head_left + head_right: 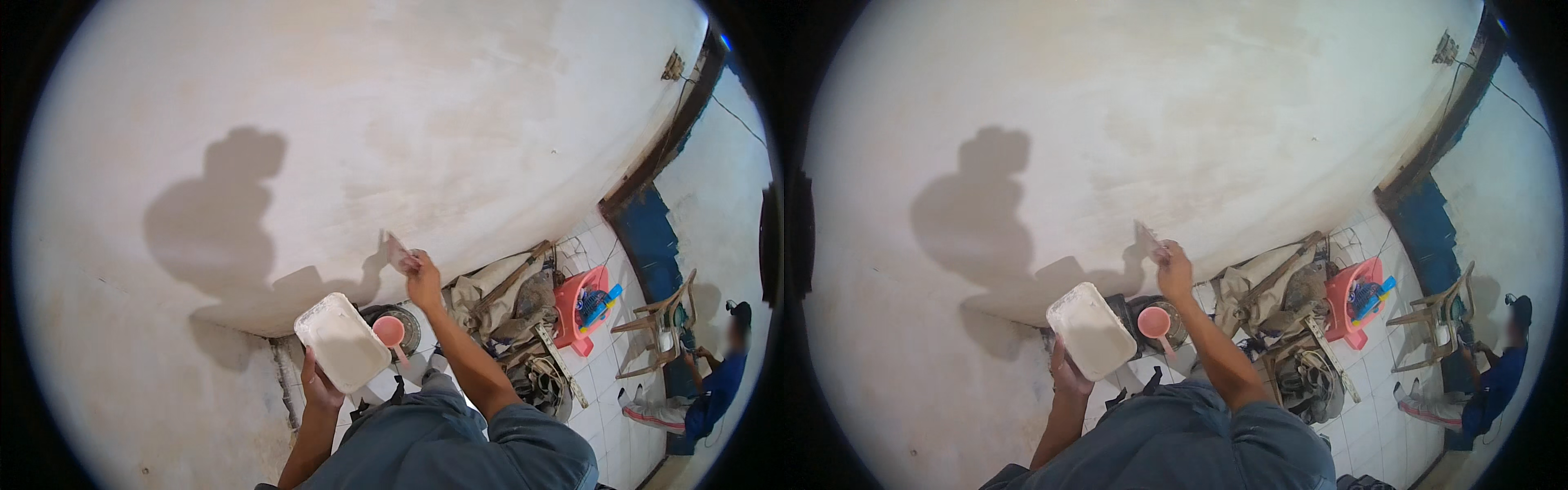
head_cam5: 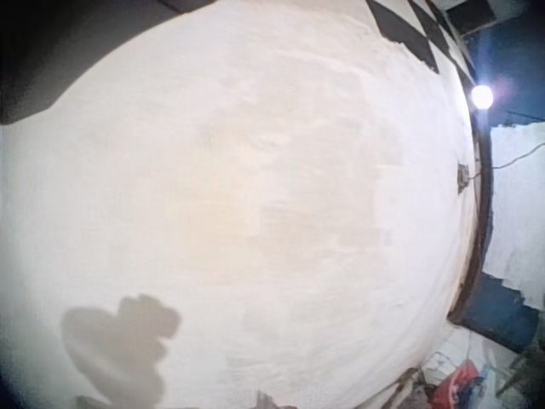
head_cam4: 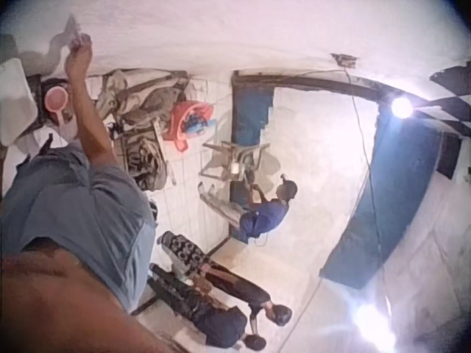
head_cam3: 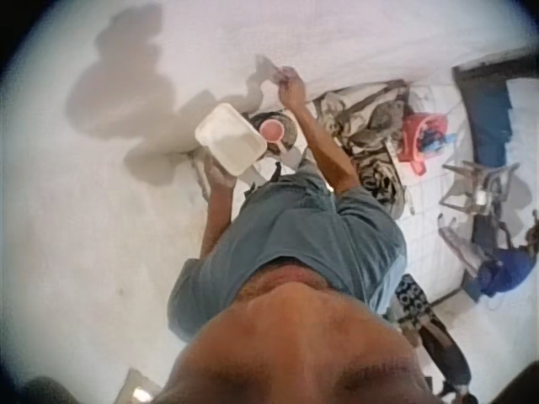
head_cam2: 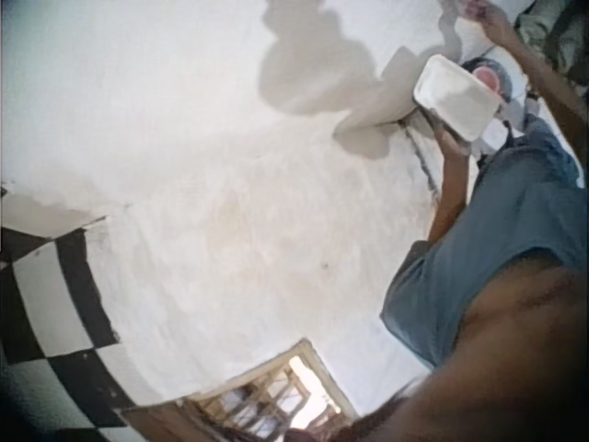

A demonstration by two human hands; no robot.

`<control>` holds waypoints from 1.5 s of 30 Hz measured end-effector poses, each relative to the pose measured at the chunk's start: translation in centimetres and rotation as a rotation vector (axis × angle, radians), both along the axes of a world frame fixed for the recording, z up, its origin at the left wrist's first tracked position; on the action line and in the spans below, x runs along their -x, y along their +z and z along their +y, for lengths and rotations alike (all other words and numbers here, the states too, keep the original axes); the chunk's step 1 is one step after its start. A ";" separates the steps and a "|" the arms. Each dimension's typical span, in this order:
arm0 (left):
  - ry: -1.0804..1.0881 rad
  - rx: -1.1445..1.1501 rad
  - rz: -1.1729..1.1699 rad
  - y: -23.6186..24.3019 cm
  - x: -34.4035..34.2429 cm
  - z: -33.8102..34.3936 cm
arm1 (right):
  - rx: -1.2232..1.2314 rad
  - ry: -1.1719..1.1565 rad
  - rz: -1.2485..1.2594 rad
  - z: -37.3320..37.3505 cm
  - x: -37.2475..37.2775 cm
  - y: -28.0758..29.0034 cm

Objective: The person applies plaster to a wall using a putty knife, taking fresh plaster from a small white container as needed.

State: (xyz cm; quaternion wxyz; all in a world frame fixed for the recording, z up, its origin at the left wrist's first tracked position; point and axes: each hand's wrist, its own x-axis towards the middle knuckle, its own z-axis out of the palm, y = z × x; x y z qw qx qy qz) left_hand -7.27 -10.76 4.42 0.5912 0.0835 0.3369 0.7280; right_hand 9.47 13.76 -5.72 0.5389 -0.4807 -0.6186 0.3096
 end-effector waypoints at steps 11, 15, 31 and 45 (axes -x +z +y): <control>-0.009 0.020 -0.034 0.5 -1.7 1.1 | -0.092 -0.775 -0.175 15.6 -20.5 11.1; 0.021 0.020 -0.036 0.8 -1.6 0.6 | 0.002 -0.769 -0.303 14.2 -13.8 10.0; 0.076 -0.003 -0.033 -0.5 0.4 -1.0 | 0.091 -0.036 -0.149 2.2 1.1 -8.0; 0.109 0.050 -0.023 -0.2 0.1 -0.9 | -0.105 -0.570 -0.120 15.8 -12.7 -4.4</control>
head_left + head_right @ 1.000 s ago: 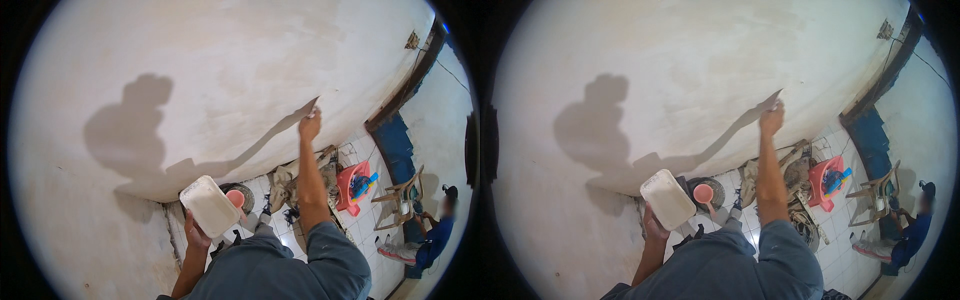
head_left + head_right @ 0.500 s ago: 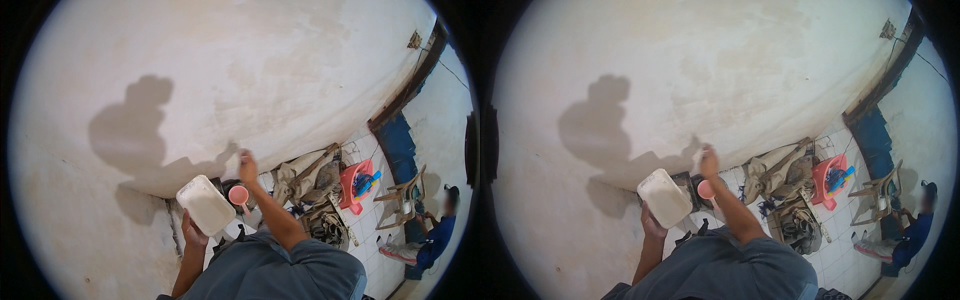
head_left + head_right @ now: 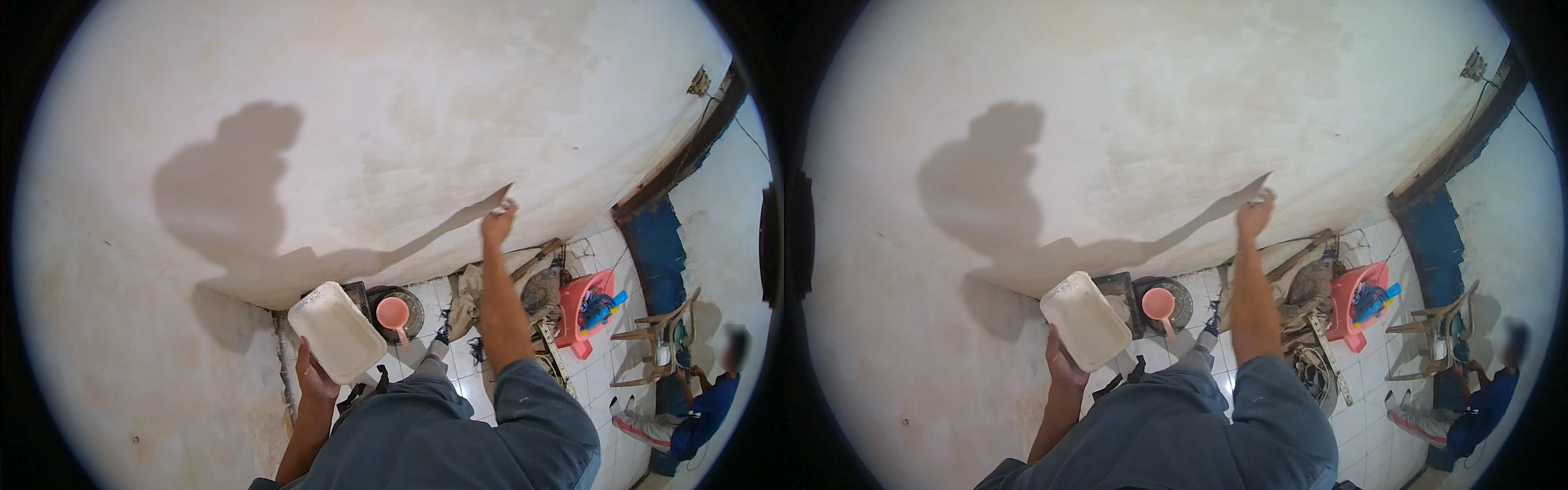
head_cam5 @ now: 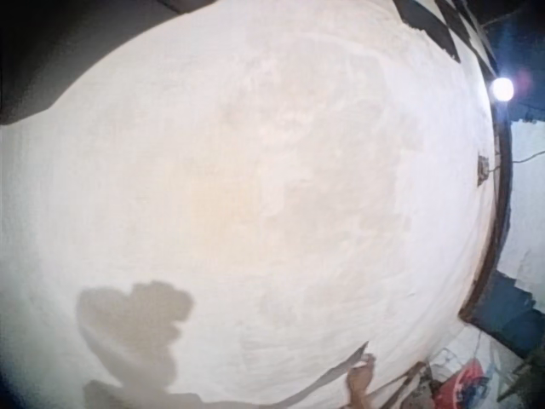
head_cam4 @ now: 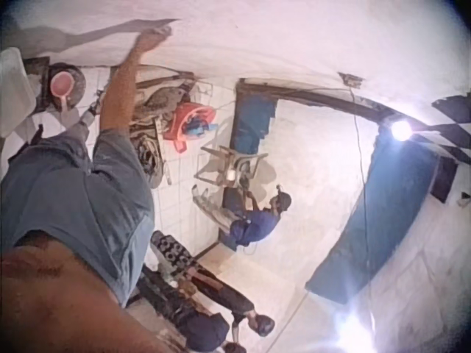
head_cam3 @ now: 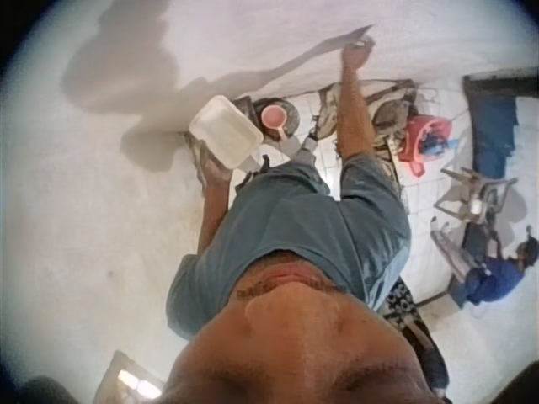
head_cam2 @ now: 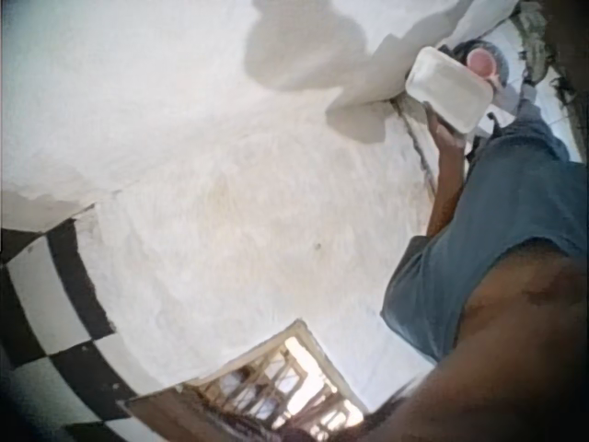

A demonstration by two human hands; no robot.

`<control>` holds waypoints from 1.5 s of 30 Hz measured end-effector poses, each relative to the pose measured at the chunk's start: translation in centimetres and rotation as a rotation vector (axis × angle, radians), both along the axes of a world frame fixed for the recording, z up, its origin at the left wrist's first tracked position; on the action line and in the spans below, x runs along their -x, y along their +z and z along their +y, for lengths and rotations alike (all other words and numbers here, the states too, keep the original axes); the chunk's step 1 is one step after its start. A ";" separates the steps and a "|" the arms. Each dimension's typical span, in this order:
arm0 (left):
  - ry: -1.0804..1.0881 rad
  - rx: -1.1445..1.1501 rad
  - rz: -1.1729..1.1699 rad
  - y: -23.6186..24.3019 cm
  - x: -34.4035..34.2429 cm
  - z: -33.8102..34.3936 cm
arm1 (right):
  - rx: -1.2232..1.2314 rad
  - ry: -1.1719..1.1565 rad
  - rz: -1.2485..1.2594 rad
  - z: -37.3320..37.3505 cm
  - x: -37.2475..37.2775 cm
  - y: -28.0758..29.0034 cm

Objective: The person applies plaster to a wall using a putty knife, taking fresh plaster from a small white container as needed.

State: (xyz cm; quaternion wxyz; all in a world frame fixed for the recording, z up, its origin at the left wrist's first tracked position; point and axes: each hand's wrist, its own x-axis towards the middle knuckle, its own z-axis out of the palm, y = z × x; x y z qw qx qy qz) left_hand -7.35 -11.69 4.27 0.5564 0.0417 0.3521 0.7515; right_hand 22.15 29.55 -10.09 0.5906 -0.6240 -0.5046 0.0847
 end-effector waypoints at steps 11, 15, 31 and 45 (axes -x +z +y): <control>0.042 0.004 0.027 -1.1 1.0 -0.7 | 0.216 0.842 0.062 -20.8 28.5 -3.3; 0.045 0.013 -0.018 -1.9 0.8 -0.5 | 0.407 0.756 0.262 -18.1 22.3 -5.7; 0.008 -0.011 0.007 0.8 -1.2 0.3 | 0.150 -0.019 -0.127 -8.3 17.9 7.5; -0.145 0.012 -0.052 -0.3 -3.6 3.4 | 0.496 0.464 1.321 -2.3 -5.8 -4.1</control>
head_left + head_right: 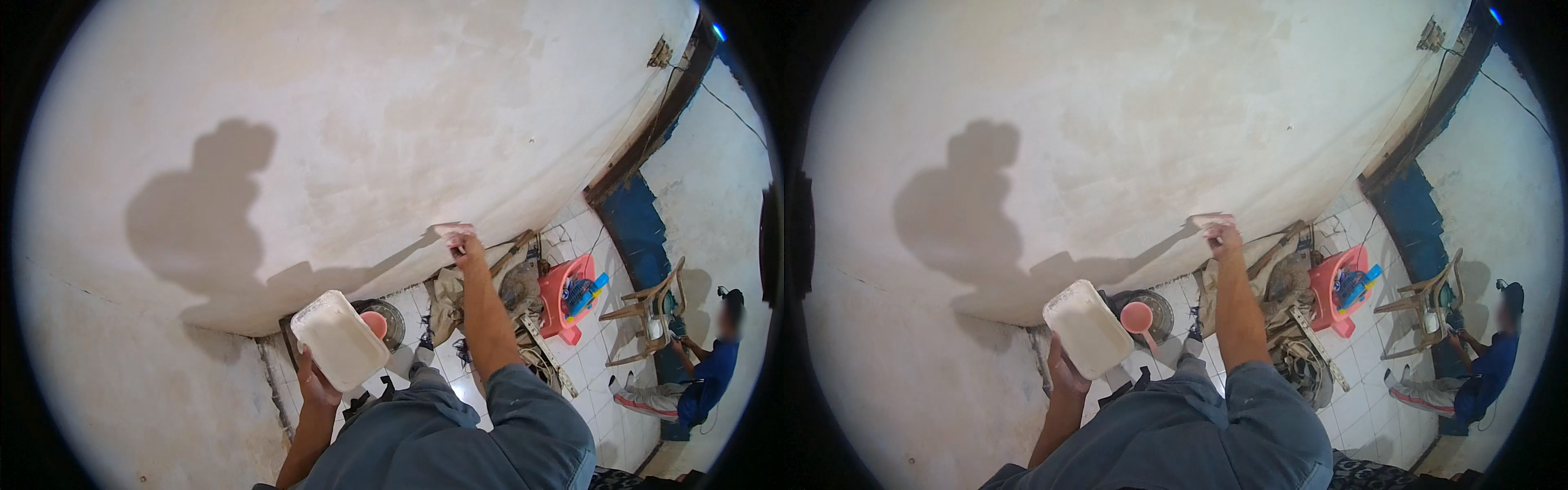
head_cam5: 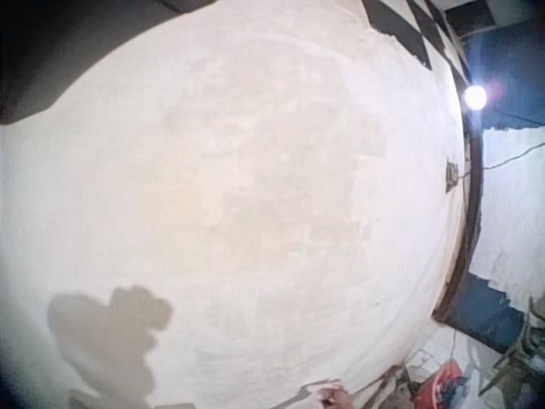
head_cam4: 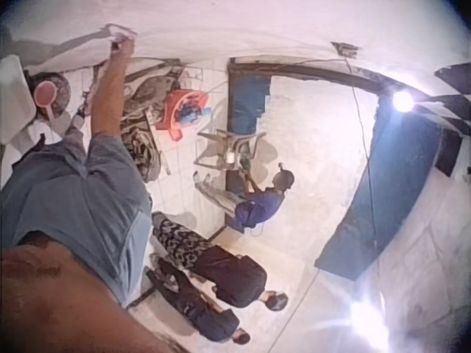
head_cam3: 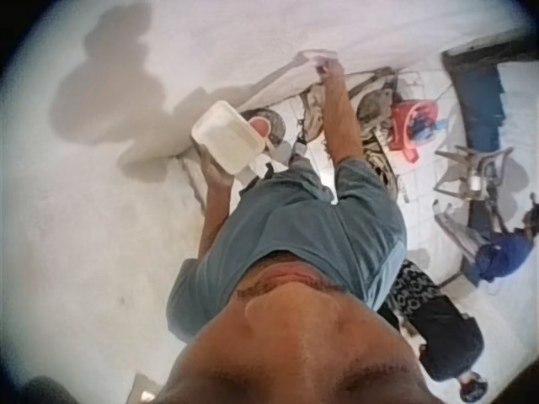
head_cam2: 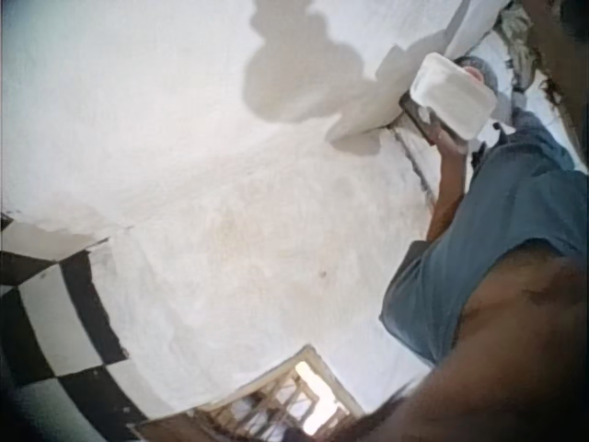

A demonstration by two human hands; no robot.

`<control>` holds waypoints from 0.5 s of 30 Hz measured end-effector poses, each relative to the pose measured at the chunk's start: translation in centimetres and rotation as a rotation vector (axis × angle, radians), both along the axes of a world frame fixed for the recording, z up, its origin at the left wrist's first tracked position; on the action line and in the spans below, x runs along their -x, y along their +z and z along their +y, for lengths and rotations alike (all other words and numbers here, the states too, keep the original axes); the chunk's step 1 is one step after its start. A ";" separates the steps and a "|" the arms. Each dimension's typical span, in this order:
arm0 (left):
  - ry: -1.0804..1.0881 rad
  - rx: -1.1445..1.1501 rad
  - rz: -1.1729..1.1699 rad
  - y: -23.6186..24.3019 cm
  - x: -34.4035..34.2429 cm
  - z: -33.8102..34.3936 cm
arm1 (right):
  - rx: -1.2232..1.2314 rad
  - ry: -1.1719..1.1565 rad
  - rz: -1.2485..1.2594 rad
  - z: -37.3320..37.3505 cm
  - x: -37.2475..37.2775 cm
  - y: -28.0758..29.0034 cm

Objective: The person applies plaster to a wall using a putty knife, taking fresh plaster from a small white container as needed.

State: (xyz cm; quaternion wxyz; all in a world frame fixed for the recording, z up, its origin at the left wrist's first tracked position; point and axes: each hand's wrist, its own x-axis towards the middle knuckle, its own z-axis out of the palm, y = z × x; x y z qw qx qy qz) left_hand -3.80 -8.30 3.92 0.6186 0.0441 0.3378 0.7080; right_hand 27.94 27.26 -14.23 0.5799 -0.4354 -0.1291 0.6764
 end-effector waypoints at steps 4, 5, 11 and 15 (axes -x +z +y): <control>-0.007 -0.031 0.006 0.1 0.1 0.3 | -0.171 -0.179 -0.074 3.8 -1.9 4.6; 0.046 -0.019 0.019 -0.1 0.7 -0.6 | -0.182 -0.298 -0.240 2.2 4.5 8.9; 0.014 -0.073 0.029 0.1 1.3 0.3 | -0.742 -0.042 -1.052 -9.7 16.9 15.7; 0.005 -0.060 0.026 -0.2 1.8 0.6 | -0.610 -0.189 -1.041 -8.8 13.8 14.8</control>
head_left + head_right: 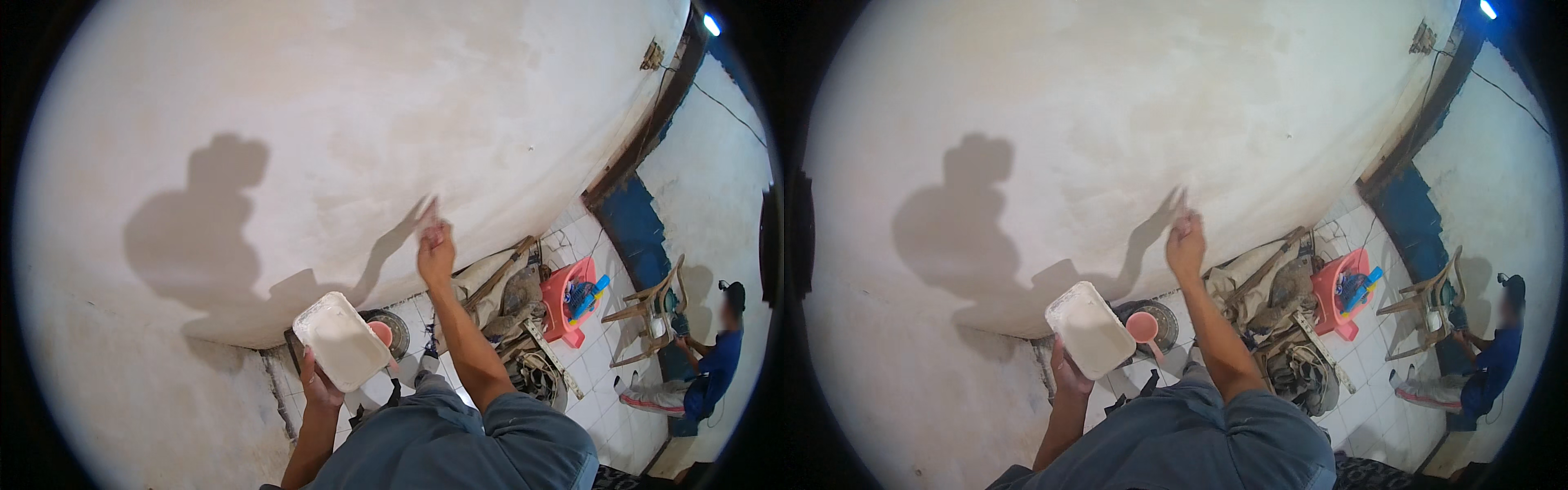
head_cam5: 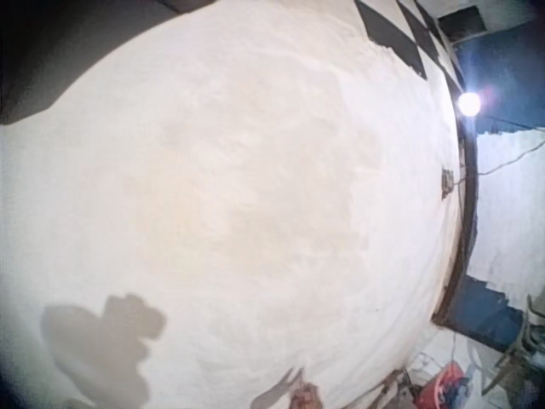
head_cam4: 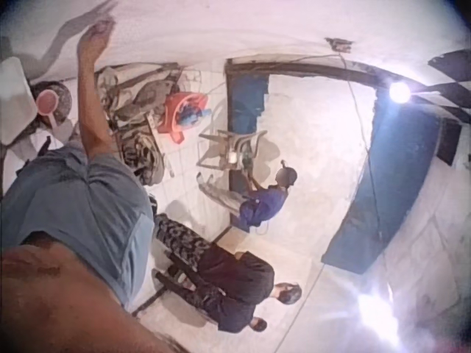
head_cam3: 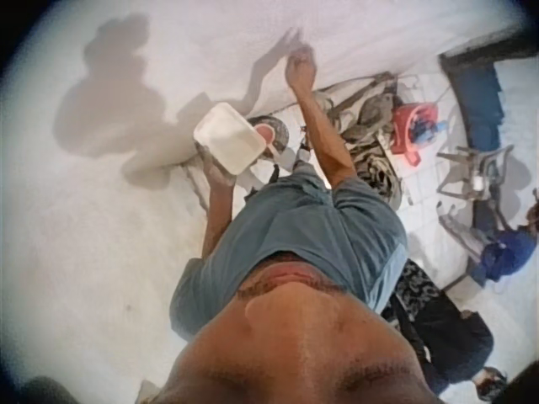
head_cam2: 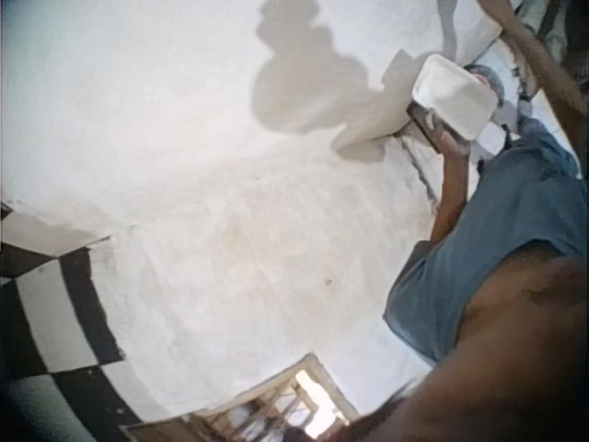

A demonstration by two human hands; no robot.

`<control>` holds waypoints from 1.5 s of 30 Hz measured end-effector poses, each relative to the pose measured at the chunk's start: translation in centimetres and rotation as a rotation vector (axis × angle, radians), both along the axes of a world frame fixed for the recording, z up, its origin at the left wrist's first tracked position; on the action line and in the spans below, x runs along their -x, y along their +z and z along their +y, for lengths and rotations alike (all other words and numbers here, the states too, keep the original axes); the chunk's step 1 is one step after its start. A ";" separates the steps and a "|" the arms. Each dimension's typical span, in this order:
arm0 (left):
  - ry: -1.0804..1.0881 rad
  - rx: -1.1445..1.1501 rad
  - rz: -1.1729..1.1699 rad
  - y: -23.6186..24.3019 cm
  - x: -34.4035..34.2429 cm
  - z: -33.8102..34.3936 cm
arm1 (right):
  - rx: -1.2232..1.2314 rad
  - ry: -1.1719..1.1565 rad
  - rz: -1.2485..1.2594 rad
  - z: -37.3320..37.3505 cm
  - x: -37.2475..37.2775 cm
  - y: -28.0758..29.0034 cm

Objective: The person applies plaster to a wall using a putty knife, taking fresh plaster from a small white container as needed.

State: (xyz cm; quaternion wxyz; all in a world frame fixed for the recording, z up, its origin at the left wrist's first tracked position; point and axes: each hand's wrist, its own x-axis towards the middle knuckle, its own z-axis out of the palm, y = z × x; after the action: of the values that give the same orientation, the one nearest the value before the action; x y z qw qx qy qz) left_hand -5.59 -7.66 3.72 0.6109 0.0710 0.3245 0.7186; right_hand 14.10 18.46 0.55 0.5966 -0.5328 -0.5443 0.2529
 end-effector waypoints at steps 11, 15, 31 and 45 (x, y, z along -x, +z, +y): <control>-0.012 0.005 0.026 -0.8 1.4 -0.8 | -0.151 0.075 -0.307 -4.2 7.0 2.7; -0.046 0.005 0.019 -0.4 1.7 -0.9 | -0.135 -0.036 -0.260 -0.9 2.3 -0.3; -0.063 -0.005 0.013 -0.3 3.0 -1.9 | 0.169 0.367 -0.249 -9.7 11.5 -5.2; -0.307 -0.043 -0.069 -1.5 -0.6 0.4 | 0.188 0.255 0.095 -18.0 -0.8 10.3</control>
State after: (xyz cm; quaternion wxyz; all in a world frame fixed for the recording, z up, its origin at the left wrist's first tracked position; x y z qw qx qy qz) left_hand -4.95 -7.23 2.18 0.7227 0.1082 0.2730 0.6256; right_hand 14.90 0.42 10.87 0.5319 -0.5004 -0.5528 0.4014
